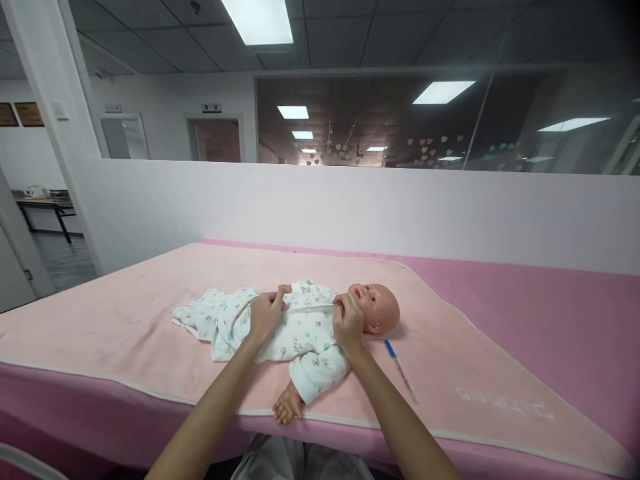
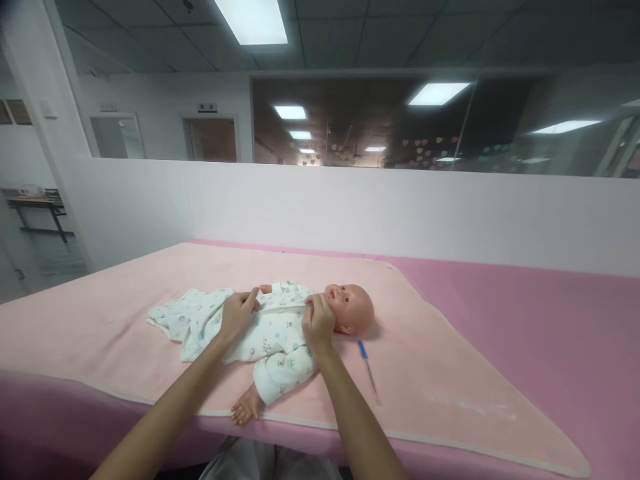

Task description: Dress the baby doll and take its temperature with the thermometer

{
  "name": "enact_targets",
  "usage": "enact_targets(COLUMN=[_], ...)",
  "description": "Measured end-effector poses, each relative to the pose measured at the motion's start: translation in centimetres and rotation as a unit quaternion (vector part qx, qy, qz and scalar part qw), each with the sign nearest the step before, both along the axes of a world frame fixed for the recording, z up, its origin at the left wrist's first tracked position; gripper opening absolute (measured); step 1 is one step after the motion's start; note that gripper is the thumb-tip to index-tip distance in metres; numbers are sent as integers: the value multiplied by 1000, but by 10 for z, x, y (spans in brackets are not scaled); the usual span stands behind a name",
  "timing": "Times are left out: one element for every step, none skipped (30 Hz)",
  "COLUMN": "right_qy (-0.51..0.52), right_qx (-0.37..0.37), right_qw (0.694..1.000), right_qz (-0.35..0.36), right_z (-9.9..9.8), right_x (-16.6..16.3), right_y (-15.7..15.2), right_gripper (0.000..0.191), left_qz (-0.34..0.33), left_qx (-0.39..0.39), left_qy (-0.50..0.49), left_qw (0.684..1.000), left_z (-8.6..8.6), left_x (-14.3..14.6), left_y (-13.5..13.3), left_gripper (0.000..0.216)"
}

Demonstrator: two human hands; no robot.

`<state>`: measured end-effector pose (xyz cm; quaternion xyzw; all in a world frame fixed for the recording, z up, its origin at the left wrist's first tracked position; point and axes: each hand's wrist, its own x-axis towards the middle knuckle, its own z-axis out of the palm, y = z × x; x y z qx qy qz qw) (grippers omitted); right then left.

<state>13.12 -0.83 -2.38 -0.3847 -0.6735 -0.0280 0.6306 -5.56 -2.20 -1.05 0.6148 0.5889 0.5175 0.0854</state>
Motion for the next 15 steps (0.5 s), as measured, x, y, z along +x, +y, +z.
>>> enact_targets(right_qy=[-1, -2, -3, -4, -6, -7, -10, -13, -16, -19, -21, -24, -27, -29, -32], right_qx=[-2, -3, -4, -5, -5, -5, -4, -3, -3, -4, -5, -6, -6, -7, -7], right_qw=[1000, 1000, 1000, 1000, 1000, 1000, 1000, 1000, 1000, 1000, 1000, 1000, 1000, 999, 999], right_qz=[0, 0, 0, 0, -1, -2, -3, -4, -6, -8, -10, -11, -12, -13, -14], right_z=[0, 0, 0, 0, 0, 0, -1, -1, -1, -1, -2, -2, -2, -2, -2], right_x=[0, 0, 0, 0, 0, 0, 0, 0, 0, 0, 0, 0, 0, -1, -1], right_y=[0, 0, 0, 0, 1, 1, 1, 1, 1, 2, 2, 2, 3, 3, 3], right_gripper=[19, 19, 19, 20, 20, 20, 20, 20, 19, 19, 19, 19, 19, 19, 19], left_qz=[7, 7, 4, -5, -19, -39, -67, -102, -136, -166, -188, -203, -211, -216, -217], left_qx=[-6, -12, -18, -25, -32, -39, -45, -51, -57, -61, -63, -60, -56, -50, -46], left_qy=[-6, -1, 13, 32, 50, 63, 66, 61, 51, 40, 32, 27, 25, 25, 25], left_qw=[1000, 1000, 1000, 999, 998, 997, 995, 992, 988, 983, 980, 977, 976, 975, 975], left_z=[-1, -2, -2, -2, -2, -2, -1, -1, 0, 0, 0, 0, 0, 0, -1], left_x=[-2, -4, -6, -8, -11, -13, -17, -20, -23, -26, -28, -29, -30, -30, -29], left_y=[-1, -2, -4, -6, -10, -13, -17, -20, -23, -26, -28, -30, -31, -32, -32], left_gripper=[50, 50, 49, 47, 44, 40, 34, 27, 22, 20, 20, 21, 20, 20, 20])
